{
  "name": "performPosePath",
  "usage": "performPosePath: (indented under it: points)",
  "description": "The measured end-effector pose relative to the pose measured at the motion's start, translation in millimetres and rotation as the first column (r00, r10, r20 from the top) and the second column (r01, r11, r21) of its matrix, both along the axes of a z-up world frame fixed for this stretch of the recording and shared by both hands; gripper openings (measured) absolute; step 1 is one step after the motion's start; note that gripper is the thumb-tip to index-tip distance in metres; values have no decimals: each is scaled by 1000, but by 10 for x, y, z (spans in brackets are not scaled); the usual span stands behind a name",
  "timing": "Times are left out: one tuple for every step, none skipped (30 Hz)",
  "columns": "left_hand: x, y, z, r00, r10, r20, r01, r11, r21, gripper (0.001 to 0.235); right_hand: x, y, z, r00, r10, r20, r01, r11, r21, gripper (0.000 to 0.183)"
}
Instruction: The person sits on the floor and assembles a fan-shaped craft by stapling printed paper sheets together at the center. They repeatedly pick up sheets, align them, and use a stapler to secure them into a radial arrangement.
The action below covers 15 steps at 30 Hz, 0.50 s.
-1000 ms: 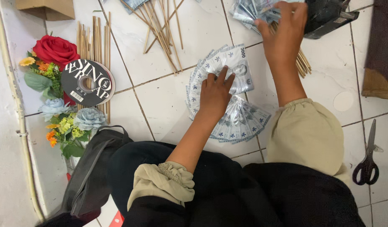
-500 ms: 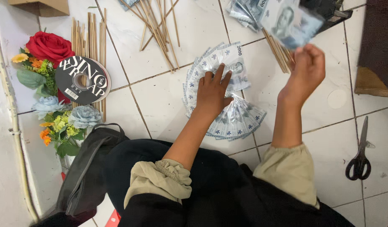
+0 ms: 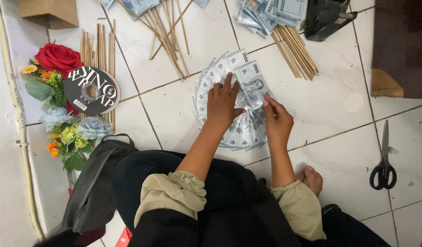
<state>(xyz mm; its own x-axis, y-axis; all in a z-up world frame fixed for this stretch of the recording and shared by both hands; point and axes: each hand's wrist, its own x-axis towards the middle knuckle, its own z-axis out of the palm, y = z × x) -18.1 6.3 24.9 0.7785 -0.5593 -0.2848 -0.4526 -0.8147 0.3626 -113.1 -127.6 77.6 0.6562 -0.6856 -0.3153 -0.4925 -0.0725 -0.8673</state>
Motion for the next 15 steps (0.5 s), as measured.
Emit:
performPosePath:
  points:
    - [-9, 10, -5, 1000, 1, 4, -1, 1000, 0, 94, 15, -6, -71, 1000, 1, 4, -1, 1000, 0, 22]
    - [-26, 21, -12, 1000, 8, 10, -7, 1000, -23, 94, 23, -12, -142, 999, 6, 32, -5, 1000, -19, 22]
    - [-39, 31, -20, 1000, 14, 17, -13, 999, -47, 95, 34, -18, -215, 998, 11, 61, -9, 999, -38, 22]
    - [-43, 38, -31, 1000, 15, 18, -14, 999, -46, 95, 63, 5, -202, 998, 12, 62, -10, 999, -38, 22]
    - [-44, 43, -44, 999, 29, 15, -28, 996, -81, 102, 95, 28, -190, 998, 22, 57, -20, 999, -42, 24]
    - [-42, 48, -59, 999, 42, 12, -41, 992, -116, 109, 129, 51, -180, 998, 32, 53, -29, 998, -47, 26]
    - [-34, 57, -66, 999, 42, 14, -40, 992, -116, 109, 154, 63, -199, 998, 31, 54, -29, 999, -46, 26]
    - [-35, 67, -76, 999, 50, 11, -48, 988, -145, 111, 170, 76, -220, 998, 36, 44, -34, 998, -50, 28]
    - [-34, 78, -90, 998, 59, 9, -56, 983, -174, 113, 188, 90, -245, 999, 41, 33, -40, 998, -53, 29]
    - [-25, 89, -82, 998, 59, 7, -56, 984, -172, 113, 203, 103, -243, 999, 41, 31, -40, 998, -51, 29]
    - [-15, 102, -76, 998, 59, -9, -60, 979, -196, 111, 220, 117, -244, 998, 57, 30, -54, 994, -99, 27]
    - [-15, 115, -72, 998, 60, -27, -64, 973, -220, 109, 228, 131, -244, 997, 74, 27, -69, 987, -148, 25]
    - [-14, 118, -54, 998, 60, -30, -65, 974, -218, 109, 228, 142, -249, 997, 75, 24, -70, 987, -146, 25]
    - [-4, 114, -35, 998, 63, -30, -68, 974, -216, 104, 238, 146, -251, 996, 84, 23, -79, 981, -175, 26]
    - [7, 111, -14, 997, 65, -30, -70, 974, -214, 100, 248, 151, -252, 995, 94, 22, -88, 975, -204, 26]
